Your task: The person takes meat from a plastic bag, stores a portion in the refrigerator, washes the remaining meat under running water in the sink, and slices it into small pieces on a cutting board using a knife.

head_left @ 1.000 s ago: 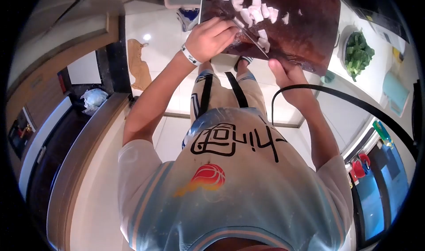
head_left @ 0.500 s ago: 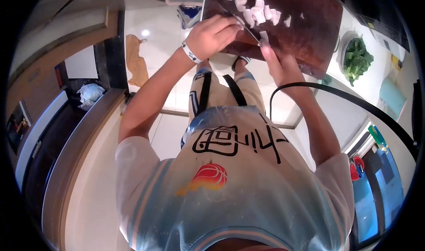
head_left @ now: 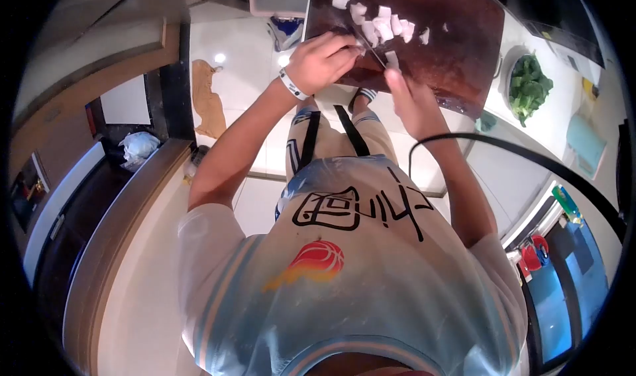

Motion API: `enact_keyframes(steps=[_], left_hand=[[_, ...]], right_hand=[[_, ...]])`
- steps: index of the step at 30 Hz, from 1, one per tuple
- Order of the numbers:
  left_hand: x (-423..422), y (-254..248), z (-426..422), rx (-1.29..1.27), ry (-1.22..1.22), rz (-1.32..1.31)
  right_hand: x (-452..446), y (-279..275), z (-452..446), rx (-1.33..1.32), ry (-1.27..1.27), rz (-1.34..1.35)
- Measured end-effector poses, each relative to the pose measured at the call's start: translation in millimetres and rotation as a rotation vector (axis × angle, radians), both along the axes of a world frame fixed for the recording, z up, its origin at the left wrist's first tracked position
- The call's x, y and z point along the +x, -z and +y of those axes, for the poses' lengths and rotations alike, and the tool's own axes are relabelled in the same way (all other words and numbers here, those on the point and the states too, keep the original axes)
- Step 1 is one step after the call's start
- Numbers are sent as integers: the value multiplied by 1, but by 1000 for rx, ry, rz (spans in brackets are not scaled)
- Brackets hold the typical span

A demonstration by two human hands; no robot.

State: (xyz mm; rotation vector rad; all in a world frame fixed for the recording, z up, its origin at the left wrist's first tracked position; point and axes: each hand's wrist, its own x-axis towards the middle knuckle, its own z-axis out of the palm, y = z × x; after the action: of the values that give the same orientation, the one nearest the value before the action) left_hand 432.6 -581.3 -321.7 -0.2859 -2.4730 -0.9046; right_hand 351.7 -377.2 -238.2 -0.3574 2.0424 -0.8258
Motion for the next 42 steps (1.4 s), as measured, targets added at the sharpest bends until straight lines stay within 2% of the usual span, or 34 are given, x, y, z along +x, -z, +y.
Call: enact_keyframes(steps=[3, 5, 6, 8, 11, 13, 15, 16, 18, 22, 23, 24, 26, 29, 42], left_hand=[[-2, 6, 4, -14, -16, 32], [-2, 6, 3, -3, -22, 4], [-3, 6, 2, -7, -12, 11], [-2, 4, 0, -13, 2, 14], [-2, 2, 1, -56, -16, 0], [-3, 2, 2, -23, -26, 10], [-1, 2, 3, -12, -21, 14], [-2, 2, 1, -28, -7, 19], [-1, 6, 2, -45, 5, 23], [2, 5, 3, -98, -30, 33], [0, 4, 2, -83, -18, 59], [0, 2, 1, -45, 28, 63], [-1, 4, 1, -69, 36, 71], [0, 5, 1, -67, 33, 63], [-1, 6, 0, -64, 64, 30]], right_hand=[[21, 22, 43, -130, 199, -2], [19, 23, 12, -359, 92, 376], [-1, 9, -3, 53, 44, -27], [-5, 3, -22, -111, 23, -8], [7, 12, 13, 26, 8, 33], [23, 19, 34, -57, 77, 91], [15, 29, 26, -110, 1, 179], [2, 13, 1, -36, -48, 112], [-9, 5, -33, -109, 22, 12], [16, 6, 11, -111, 216, -25], [16, 8, 26, -124, 217, -70], [15, 10, 37, -90, 168, 9], [14, 1, 39, -140, 207, 1], [12, -18, 32, -62, 118, 0], [8, 3, 41, -93, 74, -89]])
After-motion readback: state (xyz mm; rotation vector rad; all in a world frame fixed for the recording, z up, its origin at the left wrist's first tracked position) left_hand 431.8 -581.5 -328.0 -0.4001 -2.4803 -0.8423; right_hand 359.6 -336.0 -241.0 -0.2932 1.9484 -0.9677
